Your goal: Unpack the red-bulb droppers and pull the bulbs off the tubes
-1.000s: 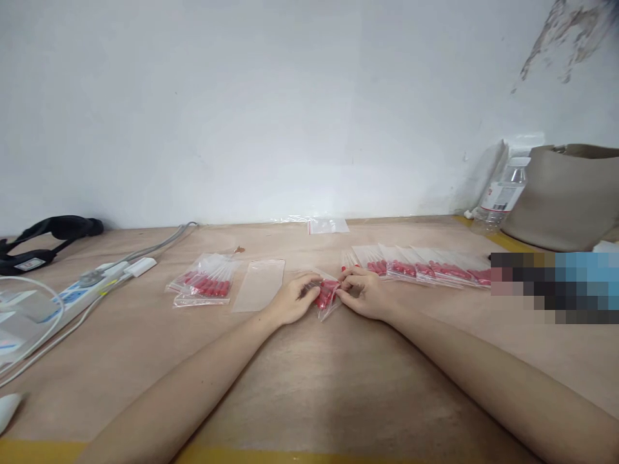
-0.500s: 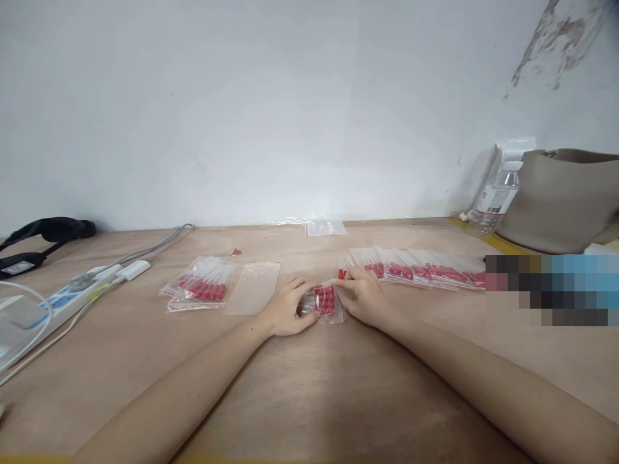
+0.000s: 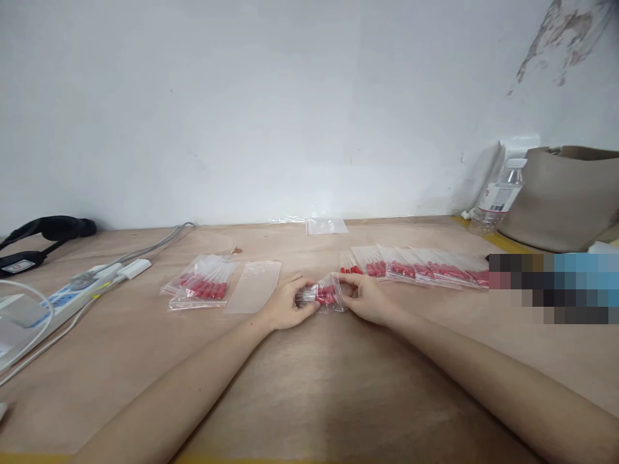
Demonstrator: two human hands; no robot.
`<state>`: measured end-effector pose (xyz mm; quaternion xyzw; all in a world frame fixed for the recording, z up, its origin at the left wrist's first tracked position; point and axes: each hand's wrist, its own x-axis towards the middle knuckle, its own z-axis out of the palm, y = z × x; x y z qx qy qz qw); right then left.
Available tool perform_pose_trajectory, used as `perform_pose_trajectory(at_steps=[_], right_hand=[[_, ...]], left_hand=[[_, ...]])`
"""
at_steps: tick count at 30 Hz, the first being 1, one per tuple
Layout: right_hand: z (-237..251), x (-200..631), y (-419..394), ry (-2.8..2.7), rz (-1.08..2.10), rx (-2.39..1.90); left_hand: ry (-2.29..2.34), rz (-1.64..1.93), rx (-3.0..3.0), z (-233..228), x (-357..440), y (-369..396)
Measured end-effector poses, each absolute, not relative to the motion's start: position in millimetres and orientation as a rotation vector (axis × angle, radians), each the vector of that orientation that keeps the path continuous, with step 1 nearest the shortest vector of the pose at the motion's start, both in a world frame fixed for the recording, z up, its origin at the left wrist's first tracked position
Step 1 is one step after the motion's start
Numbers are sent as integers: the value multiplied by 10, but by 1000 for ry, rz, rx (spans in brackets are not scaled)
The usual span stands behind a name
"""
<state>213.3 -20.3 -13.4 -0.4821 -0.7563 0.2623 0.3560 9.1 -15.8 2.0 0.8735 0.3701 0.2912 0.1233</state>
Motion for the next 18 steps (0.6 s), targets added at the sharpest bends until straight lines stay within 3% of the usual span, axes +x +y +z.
perform_pose_trajectory(at_steps=[6, 18], right_hand=[[-37, 2102, -244, -1966, 1046, -1071], [-34, 2136, -254, -2146, 768, -933]], left_hand=[[1061, 807, 2552, 14, 97, -169], [984, 784, 2520, 7, 71, -154]])
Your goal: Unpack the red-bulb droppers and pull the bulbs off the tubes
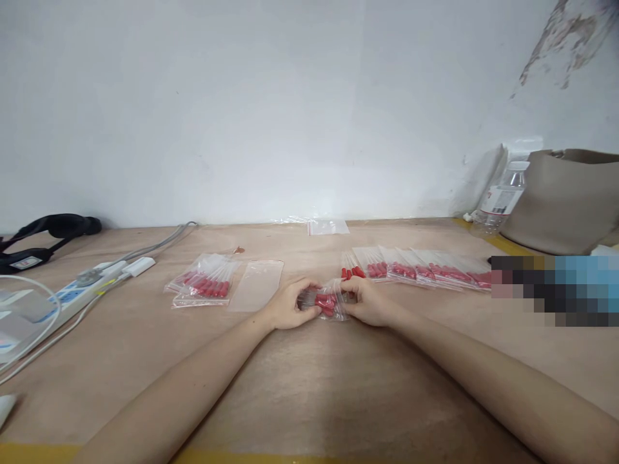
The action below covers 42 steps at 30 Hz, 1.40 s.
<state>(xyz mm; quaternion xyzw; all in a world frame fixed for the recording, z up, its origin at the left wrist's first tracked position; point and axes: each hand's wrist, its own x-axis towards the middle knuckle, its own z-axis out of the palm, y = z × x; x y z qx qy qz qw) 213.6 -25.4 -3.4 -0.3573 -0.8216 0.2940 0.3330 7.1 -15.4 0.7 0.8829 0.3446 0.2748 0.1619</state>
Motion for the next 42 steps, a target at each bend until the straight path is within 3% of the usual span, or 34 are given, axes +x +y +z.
perform_pose_trajectory(at_steps=[11, 18, 31, 38, 42], right_hand=[[29, 2247, -198, -2153, 985, -916], [-14, 2180, -234, -2091, 930, -964], [280, 2538, -45, -1755, 1425, -1114], [568, 3016, 81, -1452, 1307, -1184], [585, 2996, 105, -1385, 982, -1194]], left_hand=[[1000, 771, 2519, 16, 69, -152], [1018, 742, 2518, 24, 75, -152], [1041, 735, 2517, -9, 60, -134], [1006, 743, 2527, 29, 68, -149], [998, 725, 2529, 55, 72, -151]])
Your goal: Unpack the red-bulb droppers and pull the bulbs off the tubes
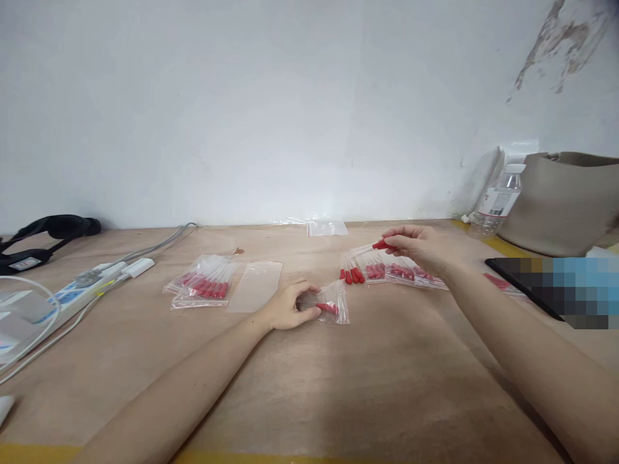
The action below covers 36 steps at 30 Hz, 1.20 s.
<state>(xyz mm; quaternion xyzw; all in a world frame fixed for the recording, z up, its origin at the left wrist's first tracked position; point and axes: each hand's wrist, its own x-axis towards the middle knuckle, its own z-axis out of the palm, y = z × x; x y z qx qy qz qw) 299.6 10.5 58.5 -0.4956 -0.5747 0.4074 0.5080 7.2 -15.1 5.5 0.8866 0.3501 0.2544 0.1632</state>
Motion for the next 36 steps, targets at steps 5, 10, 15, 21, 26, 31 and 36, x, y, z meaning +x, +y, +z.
perform_pose_trajectory(at_steps=[5, 10, 15, 21, 26, 31, 36], right_hand=[[341, 2569, 173, -1561, 467, -1119], [154, 2236, 218, -2000, 59, -1131], [74, 2147, 219, -2220, 6, -1153], [76, 2153, 201, -2371, -62, -1139], [128, 2209, 205, -2350, -102, -1183], [163, 2322, 235, -2051, 42, -1240], [95, 2398, 45, -1966, 111, -1220]], left_hand=[[940, 710, 2515, 47, 66, -158], [1021, 702, 2340, 110, 90, -122], [1163, 860, 1962, 193, 204, 98], [1145, 790, 1430, 209, 479, 348], [1132, 764, 1413, 184, 611, 378], [1159, 746, 1462, 171, 625, 407], [1199, 826, 1662, 216, 535, 357]])
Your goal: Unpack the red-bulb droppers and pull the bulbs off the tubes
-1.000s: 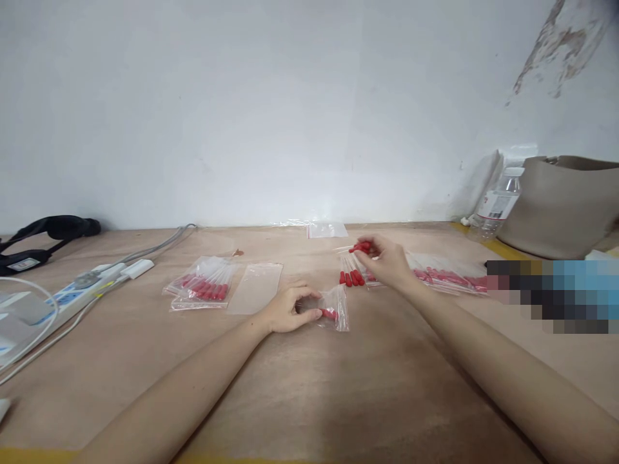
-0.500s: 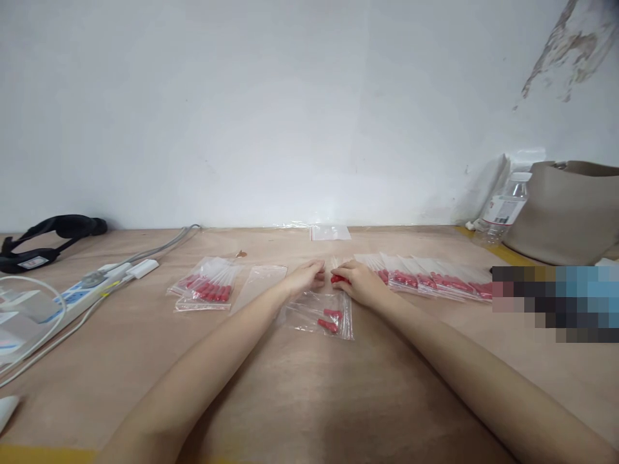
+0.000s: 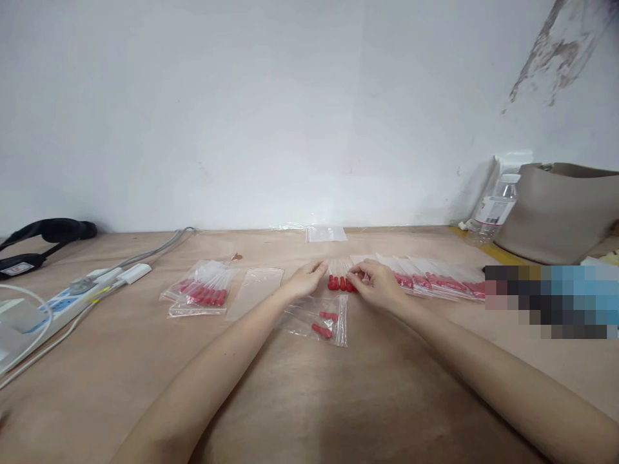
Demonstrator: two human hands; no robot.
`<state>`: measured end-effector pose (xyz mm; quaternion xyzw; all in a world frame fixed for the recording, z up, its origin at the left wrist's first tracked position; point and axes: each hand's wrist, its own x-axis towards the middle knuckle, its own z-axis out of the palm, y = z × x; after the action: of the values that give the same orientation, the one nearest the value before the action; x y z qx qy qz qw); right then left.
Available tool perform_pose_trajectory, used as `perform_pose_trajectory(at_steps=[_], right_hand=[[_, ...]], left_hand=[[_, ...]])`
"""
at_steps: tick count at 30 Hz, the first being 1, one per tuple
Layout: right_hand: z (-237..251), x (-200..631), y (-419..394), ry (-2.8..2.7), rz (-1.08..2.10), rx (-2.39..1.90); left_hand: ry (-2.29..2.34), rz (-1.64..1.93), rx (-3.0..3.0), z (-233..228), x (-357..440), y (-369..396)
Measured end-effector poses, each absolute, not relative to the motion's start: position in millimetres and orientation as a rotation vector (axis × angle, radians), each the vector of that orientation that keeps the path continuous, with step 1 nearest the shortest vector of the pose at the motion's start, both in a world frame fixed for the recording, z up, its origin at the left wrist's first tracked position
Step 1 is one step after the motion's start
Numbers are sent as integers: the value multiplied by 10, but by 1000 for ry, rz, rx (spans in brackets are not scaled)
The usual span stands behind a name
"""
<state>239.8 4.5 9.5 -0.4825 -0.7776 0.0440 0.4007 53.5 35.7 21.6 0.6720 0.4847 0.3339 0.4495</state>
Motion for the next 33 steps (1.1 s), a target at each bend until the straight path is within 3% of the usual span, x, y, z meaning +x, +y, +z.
perform_pose_trajectory(at_steps=[4, 8, 17, 33], right_hand=[[17, 2401, -223, -2064, 236, -1113], [6, 2342, -384, -2206, 394, -969], [-26, 2198, -414, -2235, 635, -901], [-29, 2054, -487, -2153, 680, -1104]], left_hand=[[1099, 954, 2263, 245, 299, 64], [883, 739, 2586, 167, 51, -257], [971, 579, 2651, -22, 12, -362], [1010, 461, 2736, -6, 41, -423]])
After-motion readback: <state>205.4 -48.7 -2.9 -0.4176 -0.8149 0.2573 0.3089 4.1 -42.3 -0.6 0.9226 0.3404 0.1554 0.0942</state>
